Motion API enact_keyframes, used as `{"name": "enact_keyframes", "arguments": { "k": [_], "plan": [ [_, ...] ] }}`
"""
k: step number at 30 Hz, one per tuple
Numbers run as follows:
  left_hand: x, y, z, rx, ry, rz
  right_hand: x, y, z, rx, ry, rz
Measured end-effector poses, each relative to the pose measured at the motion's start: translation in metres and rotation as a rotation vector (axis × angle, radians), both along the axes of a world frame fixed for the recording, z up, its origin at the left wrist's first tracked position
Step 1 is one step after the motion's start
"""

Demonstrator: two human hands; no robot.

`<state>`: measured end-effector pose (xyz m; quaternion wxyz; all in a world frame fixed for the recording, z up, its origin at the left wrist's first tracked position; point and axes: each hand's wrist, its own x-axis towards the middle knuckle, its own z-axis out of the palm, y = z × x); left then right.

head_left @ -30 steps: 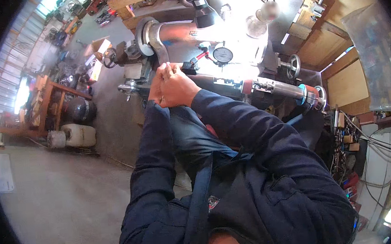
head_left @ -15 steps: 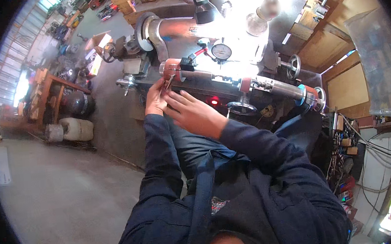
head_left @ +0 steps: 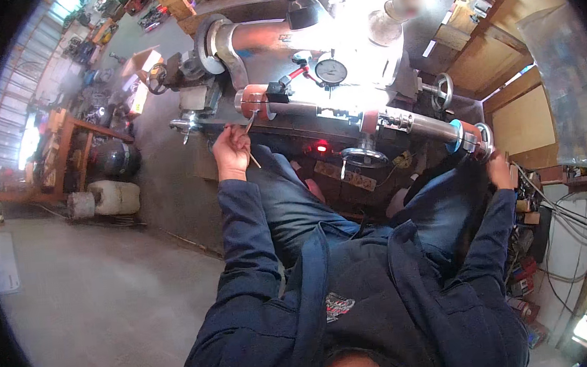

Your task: Operating a metal lathe and using a dial indicator to measure a machined part.

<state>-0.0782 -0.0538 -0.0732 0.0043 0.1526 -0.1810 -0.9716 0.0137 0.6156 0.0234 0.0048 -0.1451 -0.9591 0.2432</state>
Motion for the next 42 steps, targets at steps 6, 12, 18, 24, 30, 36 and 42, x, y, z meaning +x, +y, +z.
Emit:
{"name": "enact_keyframes", "arguments": {
  "k": [6,12,18,24,30,36,42],
  "plan": [
    [0.016,-0.001,0.007,0.179,0.141,-0.009,0.021,0.028,0.003,-0.687,-0.075,-0.126],
    [0.017,-0.002,0.003,0.188,0.202,-0.005,-0.004,0.028,0.004,-0.827,0.304,0.073],
    [0.015,0.000,0.002,0.209,0.187,-0.020,-0.047,0.044,-0.029,-0.866,0.247,0.030],
    [0.016,0.002,0.003,0.199,0.206,0.005,-0.038,0.056,-0.060,-0.604,0.215,0.041],
    [0.017,0.000,0.003,0.208,0.212,-0.006,-0.011,0.059,-0.068,-0.580,0.158,0.052],
    [0.016,0.001,0.004,0.221,0.225,-0.030,0.022,0.049,-0.029,-0.569,-0.094,0.006],
    [0.018,0.002,0.007,0.207,0.211,-0.012,0.025,0.035,-0.009,-0.915,0.020,-0.050]
  ]
}}
